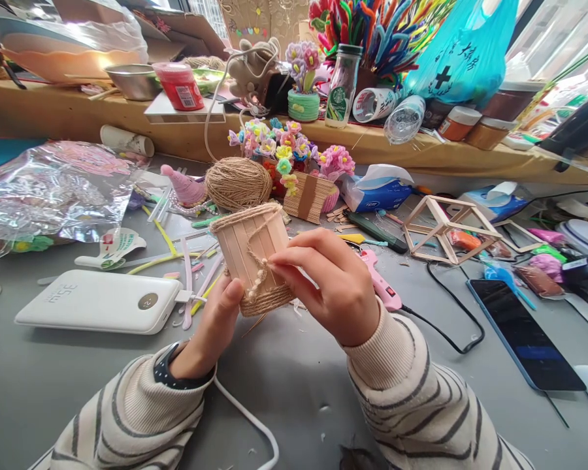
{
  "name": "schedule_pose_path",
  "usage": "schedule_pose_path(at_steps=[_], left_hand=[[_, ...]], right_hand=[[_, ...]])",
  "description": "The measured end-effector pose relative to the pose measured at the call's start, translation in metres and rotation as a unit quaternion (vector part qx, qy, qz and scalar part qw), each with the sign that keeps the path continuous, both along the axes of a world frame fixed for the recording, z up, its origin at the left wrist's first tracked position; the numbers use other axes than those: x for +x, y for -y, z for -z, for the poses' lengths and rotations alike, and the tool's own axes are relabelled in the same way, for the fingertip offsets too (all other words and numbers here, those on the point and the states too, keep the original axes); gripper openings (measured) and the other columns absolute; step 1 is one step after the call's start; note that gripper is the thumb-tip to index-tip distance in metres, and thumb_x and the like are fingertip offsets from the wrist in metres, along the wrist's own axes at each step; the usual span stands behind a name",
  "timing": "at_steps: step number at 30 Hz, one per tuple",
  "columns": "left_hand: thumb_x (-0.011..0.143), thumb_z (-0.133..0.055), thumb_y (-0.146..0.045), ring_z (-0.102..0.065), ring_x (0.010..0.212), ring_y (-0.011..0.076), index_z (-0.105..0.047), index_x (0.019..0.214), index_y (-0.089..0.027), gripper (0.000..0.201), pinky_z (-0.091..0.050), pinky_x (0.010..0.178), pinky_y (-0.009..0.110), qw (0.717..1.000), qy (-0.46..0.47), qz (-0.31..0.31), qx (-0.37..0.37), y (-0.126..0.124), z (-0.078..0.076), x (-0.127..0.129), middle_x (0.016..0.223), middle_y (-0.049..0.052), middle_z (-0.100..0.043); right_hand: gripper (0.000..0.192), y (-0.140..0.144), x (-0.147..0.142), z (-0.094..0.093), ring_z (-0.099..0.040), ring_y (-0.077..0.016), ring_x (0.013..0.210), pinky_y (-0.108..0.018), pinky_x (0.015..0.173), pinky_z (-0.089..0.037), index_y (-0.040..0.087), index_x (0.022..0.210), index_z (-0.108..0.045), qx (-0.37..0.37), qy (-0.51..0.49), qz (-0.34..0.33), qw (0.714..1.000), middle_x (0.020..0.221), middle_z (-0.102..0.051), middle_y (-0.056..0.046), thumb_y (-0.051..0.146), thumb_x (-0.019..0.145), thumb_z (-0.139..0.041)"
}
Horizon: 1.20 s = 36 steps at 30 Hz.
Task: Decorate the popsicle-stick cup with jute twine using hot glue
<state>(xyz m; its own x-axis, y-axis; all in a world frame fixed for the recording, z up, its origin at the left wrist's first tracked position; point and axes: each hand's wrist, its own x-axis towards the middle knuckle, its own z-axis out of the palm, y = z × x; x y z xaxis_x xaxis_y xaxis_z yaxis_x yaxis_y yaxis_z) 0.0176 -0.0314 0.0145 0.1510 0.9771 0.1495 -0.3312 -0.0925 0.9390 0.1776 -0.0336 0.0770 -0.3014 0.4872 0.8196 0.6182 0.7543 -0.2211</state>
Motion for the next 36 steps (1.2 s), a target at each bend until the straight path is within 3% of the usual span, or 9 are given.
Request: schedule_pose_path(at_steps=[23, 36], left_hand=[[0.067, -0.062, -0.060, -0.061, 0.096, 0.0290, -0.053, 0.095, -0.017, 0.051, -0.048, 0.080, 0.039, 1.000, -0.028, -0.006, 0.011, -0.0002, -0.0025, 0.0003, 0.098, 0.010, -0.066], [0.069, -0.061, -0.059, -0.060, 0.099, 0.0293, -0.051, 0.099, -0.016, 0.053, -0.048, 0.082, 0.038, 0.999, -0.025, 0.009, 0.019, -0.0011, -0.0010, 0.0000, 0.102, 0.011, -0.065]], right_hand=[[0.011, 0.0003, 0.0019, -0.0024, -0.059, -0.0111, 0.076, -0.026, 0.069, -0.051, 0.015, 0.087, -0.064, -0.008, 0.009, -0.016, 1.000, 0.082, -0.062, -0.004, 0.010, 0.077, -0.064], [0.009, 0.0004, 0.0032, -0.0054, -0.058, -0.0120, 0.076, -0.026, 0.069, -0.051, 0.015, 0.086, -0.064, -0.019, 0.018, -0.027, 0.999, 0.081, -0.062, -0.005, 0.012, 0.078, -0.062]])
